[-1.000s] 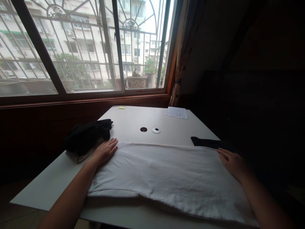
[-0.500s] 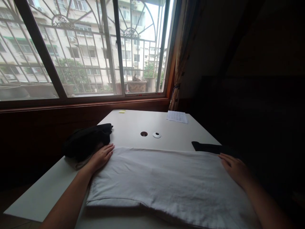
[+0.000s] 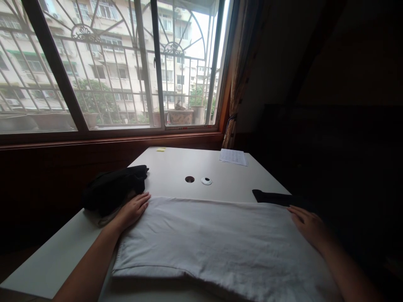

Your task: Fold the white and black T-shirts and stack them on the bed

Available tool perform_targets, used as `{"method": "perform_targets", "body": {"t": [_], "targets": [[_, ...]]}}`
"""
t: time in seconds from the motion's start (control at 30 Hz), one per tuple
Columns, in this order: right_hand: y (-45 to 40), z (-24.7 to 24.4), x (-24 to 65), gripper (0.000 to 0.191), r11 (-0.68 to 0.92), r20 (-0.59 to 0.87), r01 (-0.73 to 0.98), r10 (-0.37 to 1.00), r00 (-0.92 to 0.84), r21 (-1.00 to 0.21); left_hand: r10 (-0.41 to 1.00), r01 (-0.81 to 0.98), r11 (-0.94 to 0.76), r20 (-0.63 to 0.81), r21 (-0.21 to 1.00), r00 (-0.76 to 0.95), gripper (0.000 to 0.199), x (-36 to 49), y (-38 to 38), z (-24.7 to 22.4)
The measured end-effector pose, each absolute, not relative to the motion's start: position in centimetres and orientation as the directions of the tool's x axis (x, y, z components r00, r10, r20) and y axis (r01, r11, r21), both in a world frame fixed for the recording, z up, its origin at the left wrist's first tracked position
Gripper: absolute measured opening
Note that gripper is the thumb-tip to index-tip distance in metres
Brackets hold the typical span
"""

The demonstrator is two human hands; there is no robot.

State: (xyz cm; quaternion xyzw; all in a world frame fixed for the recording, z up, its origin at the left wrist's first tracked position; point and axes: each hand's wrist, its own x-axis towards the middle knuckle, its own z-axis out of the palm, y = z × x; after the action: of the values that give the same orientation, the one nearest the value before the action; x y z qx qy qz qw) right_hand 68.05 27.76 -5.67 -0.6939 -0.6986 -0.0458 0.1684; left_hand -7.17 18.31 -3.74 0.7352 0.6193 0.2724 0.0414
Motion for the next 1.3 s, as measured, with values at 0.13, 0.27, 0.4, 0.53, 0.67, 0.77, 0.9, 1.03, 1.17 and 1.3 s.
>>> {"method": "perform_targets", "body": {"t": [0.13,0.27,0.4,0.53,0.67,0.77,0.9,1.03,1.17,1.3], "targets": [[27.71,-5.63,68.11,0.059,0.047,0.3,0.979,0.954,0.015,-0.197,0.934,0.89,-0.232,0.346,0.392,0.091,0.054,-7.2,18.38,-3.79],[27.74,-5.63,68.14,0.059,0.061,0.309,0.974,0.951,0.009,-0.219,0.935,0.897,-0.232,0.341,0.376,0.098,0.054,-7.3,18.44,-3.93],[27.76,-5.6,68.09,0.058,0.062,0.307,0.972,0.952,0.011,-0.226,0.936,0.904,-0.23,0.337,0.361,0.103,0.054,-7.48,18.55,-4.15],[27.74,-5.51,68.03,0.059,0.068,0.315,0.974,0.949,0.004,-0.216,0.94,0.905,-0.226,0.324,0.36,0.106,0.053,-7.56,18.59,-4.23],[27.73,-5.44,67.95,0.058,0.067,0.321,0.971,0.947,0.01,-0.23,0.941,0.905,-0.216,0.327,0.368,0.092,0.052,-7.51,18.54,-4.19],[27.67,-5.37,67.87,0.055,0.067,0.33,0.967,0.944,0.019,-0.248,0.938,0.901,-0.221,0.334,0.373,0.092,0.051,-7.48,18.54,-4.23],[27.57,-5.3,67.83,0.054,0.072,0.333,0.967,0.943,0.014,-0.246,0.93,0.89,-0.237,0.357,0.389,0.092,0.05,-7.45,18.55,-4.3],[27.58,-5.3,67.9,0.053,0.067,0.325,0.965,0.945,0.02,-0.253,0.926,0.88,-0.245,0.366,0.406,0.089,0.049,-7.33,18.43,-4.08],[27.64,-5.25,67.92,0.052,0.051,0.316,0.963,0.948,0.037,-0.264,0.928,0.876,-0.245,0.363,0.415,0.087,0.049,-7.08,18.22,-3.6],[27.61,-5.19,67.84,0.052,0.067,0.319,0.961,0.948,0.024,-0.27,0.929,0.871,-0.246,0.359,0.425,0.087,0.05,-6.95,18.14,-3.35]]}}
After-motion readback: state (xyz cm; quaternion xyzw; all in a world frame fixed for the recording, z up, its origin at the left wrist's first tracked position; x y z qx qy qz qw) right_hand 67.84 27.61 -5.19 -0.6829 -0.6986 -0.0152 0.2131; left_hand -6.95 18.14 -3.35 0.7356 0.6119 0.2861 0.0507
